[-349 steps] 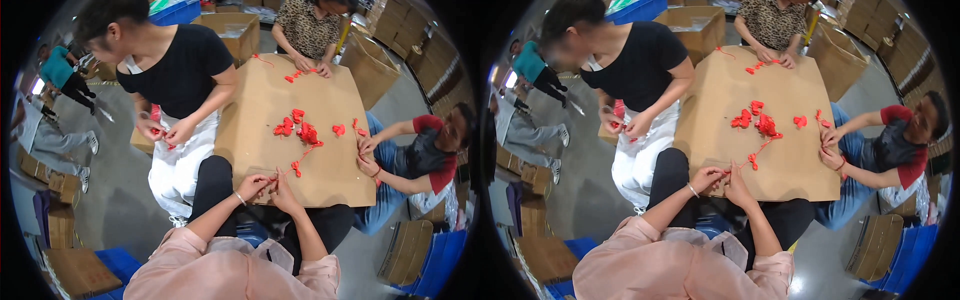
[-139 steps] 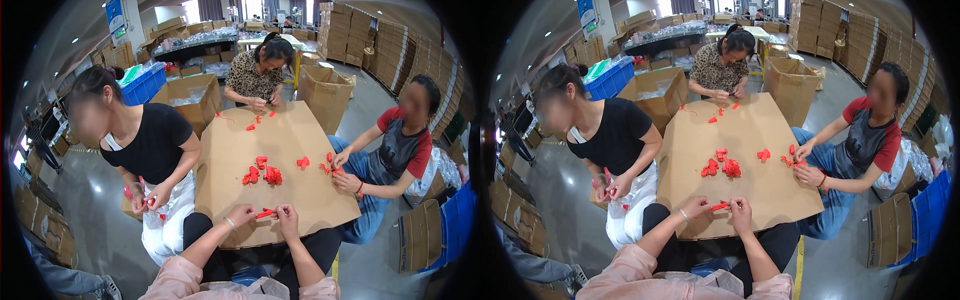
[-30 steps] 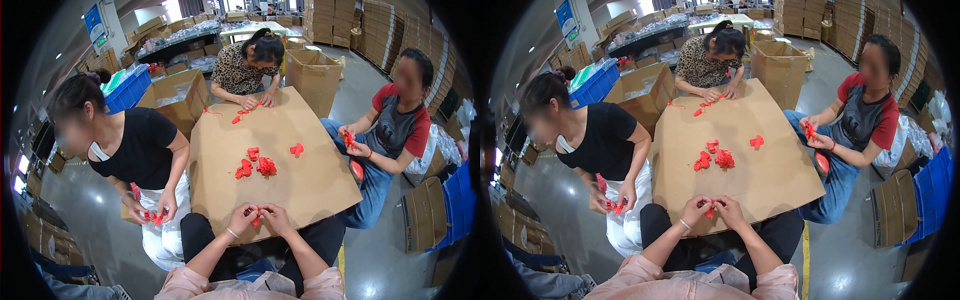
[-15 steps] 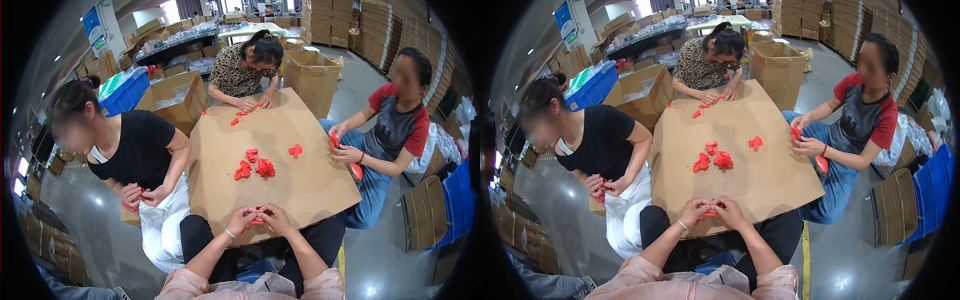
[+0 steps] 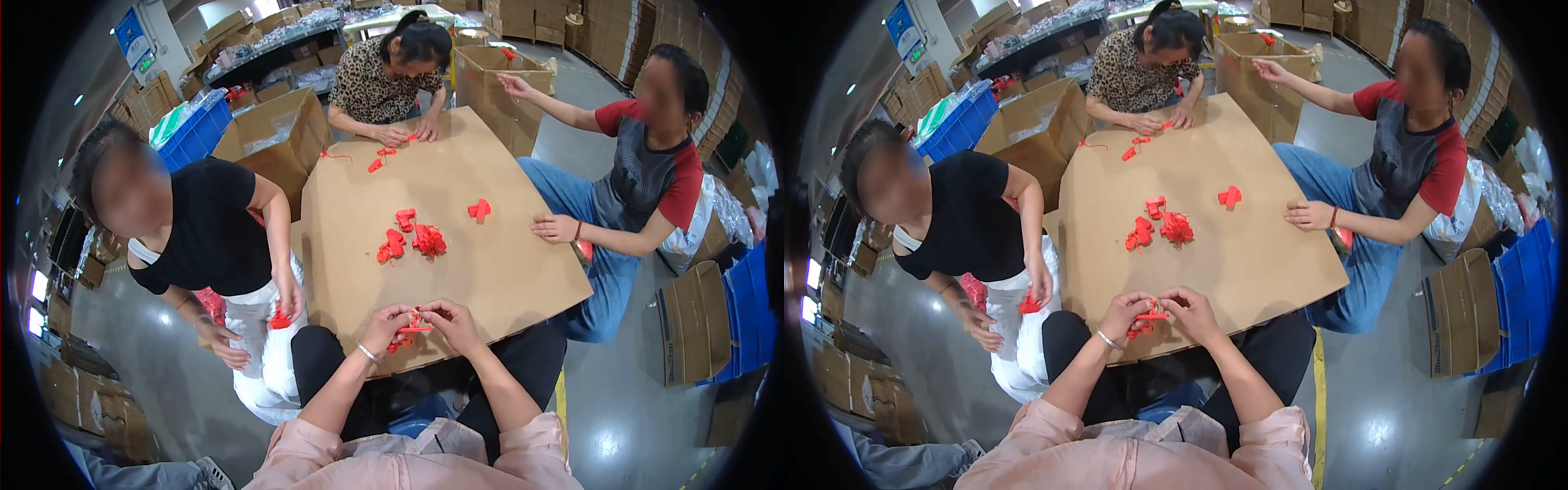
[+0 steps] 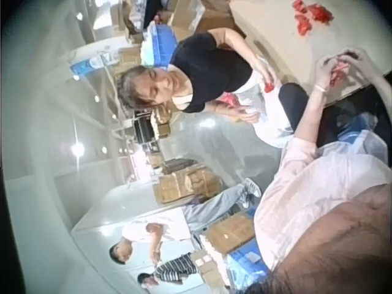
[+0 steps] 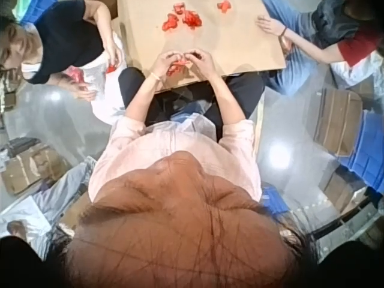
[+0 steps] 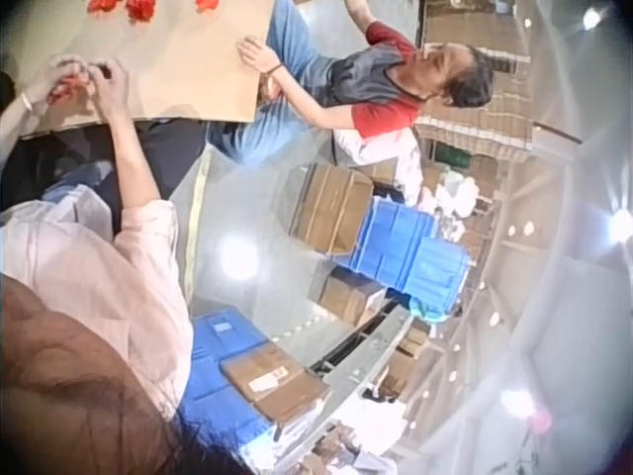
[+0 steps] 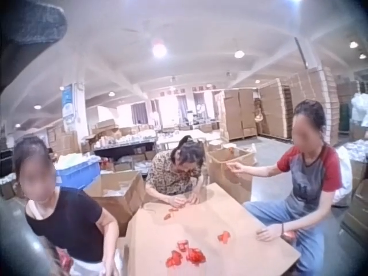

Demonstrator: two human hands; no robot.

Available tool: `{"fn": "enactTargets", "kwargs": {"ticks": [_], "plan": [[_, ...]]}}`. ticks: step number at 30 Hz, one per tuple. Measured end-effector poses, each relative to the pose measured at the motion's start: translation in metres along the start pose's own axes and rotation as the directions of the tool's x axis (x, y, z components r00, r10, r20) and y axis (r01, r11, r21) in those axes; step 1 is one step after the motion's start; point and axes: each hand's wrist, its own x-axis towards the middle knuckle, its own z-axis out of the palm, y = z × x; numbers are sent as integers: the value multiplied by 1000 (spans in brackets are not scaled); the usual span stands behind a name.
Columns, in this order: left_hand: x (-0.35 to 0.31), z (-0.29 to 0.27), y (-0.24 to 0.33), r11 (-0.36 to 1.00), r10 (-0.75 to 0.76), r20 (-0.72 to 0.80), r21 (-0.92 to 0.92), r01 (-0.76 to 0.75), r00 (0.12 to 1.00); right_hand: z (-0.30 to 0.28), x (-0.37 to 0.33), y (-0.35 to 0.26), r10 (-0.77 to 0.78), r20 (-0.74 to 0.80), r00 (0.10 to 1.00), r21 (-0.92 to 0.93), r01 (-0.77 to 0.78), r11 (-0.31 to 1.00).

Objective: Manually connecting small red plastic parts using thin red strings at a workstation.

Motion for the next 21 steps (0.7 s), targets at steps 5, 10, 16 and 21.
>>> {"fn": "enactTargets", "kwargs": {"ticks": [5, 10, 16, 21], "plan": [[-1, 5, 0, 1000, -13, 30, -18, 13, 999, -1, -4, -11, -128, 4, 992, -254, 125, 959], [0, 3, -4, 999, -2, 11, 44, 2, 1000, -1, -6, -16, -292, 46, 955, -444, 281, 851], [1, 3, -7, 996, -1, 6, 90, 1, 1000, -2, -5, -17, -417, 138, 898, -626, 405, 666], [-1, 3, -3, 993, -7, 30, 115, 4, 1000, 2, -4, -17, -324, 92, 942, -643, 304, 703]]}}
